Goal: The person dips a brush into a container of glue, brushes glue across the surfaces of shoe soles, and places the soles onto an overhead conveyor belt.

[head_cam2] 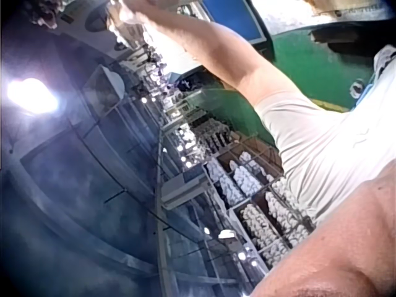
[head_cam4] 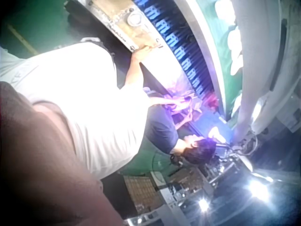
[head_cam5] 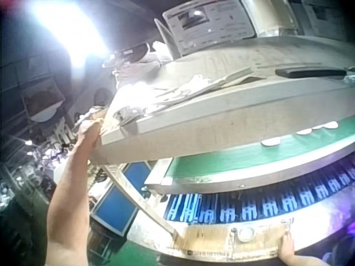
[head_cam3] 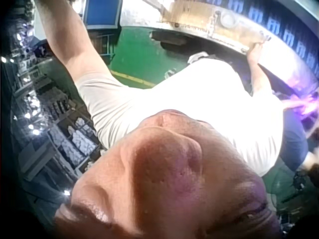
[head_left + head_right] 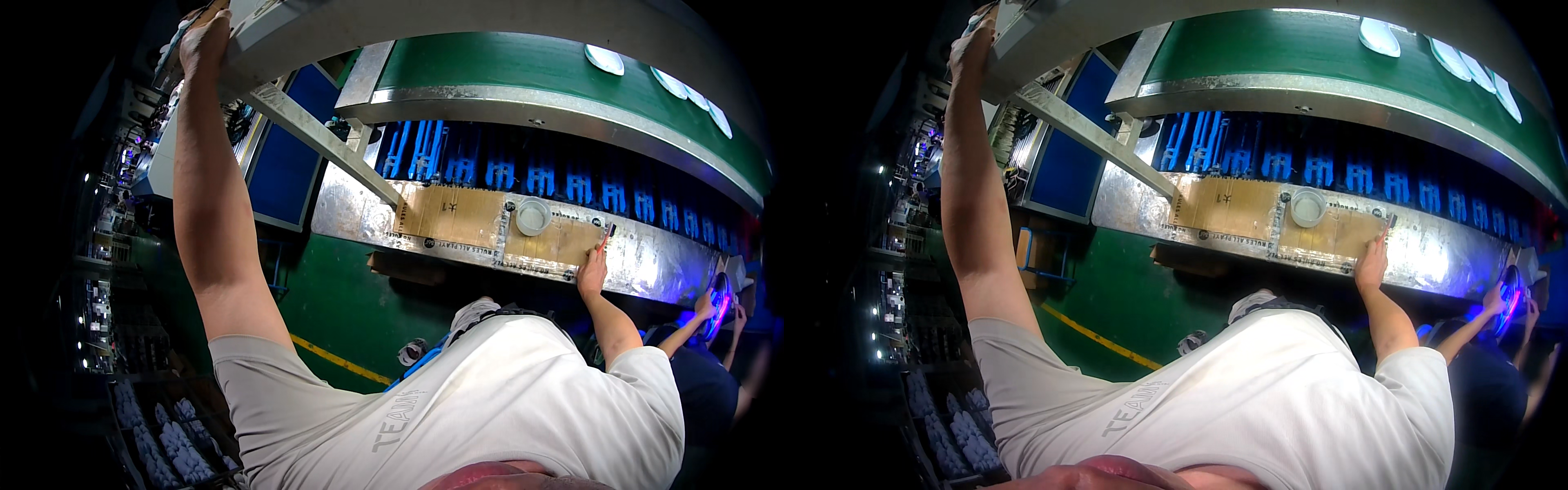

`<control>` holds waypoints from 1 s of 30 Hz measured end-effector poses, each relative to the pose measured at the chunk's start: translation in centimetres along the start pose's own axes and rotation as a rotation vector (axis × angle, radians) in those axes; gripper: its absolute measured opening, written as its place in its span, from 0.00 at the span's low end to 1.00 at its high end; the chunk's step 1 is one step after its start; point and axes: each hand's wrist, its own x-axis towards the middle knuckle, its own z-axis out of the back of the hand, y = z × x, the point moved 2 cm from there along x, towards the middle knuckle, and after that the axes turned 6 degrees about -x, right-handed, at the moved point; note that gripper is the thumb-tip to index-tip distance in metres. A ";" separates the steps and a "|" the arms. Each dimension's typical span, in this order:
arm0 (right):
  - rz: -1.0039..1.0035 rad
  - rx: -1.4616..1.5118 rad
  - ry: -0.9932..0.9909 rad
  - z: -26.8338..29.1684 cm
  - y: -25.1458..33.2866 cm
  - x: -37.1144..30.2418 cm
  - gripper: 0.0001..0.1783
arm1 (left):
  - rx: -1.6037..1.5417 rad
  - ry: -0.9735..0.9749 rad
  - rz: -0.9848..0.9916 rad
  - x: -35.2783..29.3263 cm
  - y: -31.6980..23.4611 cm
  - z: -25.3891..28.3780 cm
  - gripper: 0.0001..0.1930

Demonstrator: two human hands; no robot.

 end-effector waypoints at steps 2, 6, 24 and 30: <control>0.004 0.000 0.003 0.0 0.6 0.1 0.18 | 0.056 -0.016 -0.027 1.0 1.1 0.7 0.30; -0.019 -0.019 0.001 0.6 0.0 -0.2 0.18 | 0.110 0.242 -0.072 -2.2 -2.7 1.2 0.31; -0.038 0.005 0.041 0.2 -0.1 -0.2 0.23 | 0.018 -0.026 -0.117 -1.0 -0.7 -0.6 0.34; -0.043 0.017 0.049 0.4 0.1 -0.1 0.23 | 0.008 -0.037 -0.086 0.2 0.5 -0.6 0.37</control>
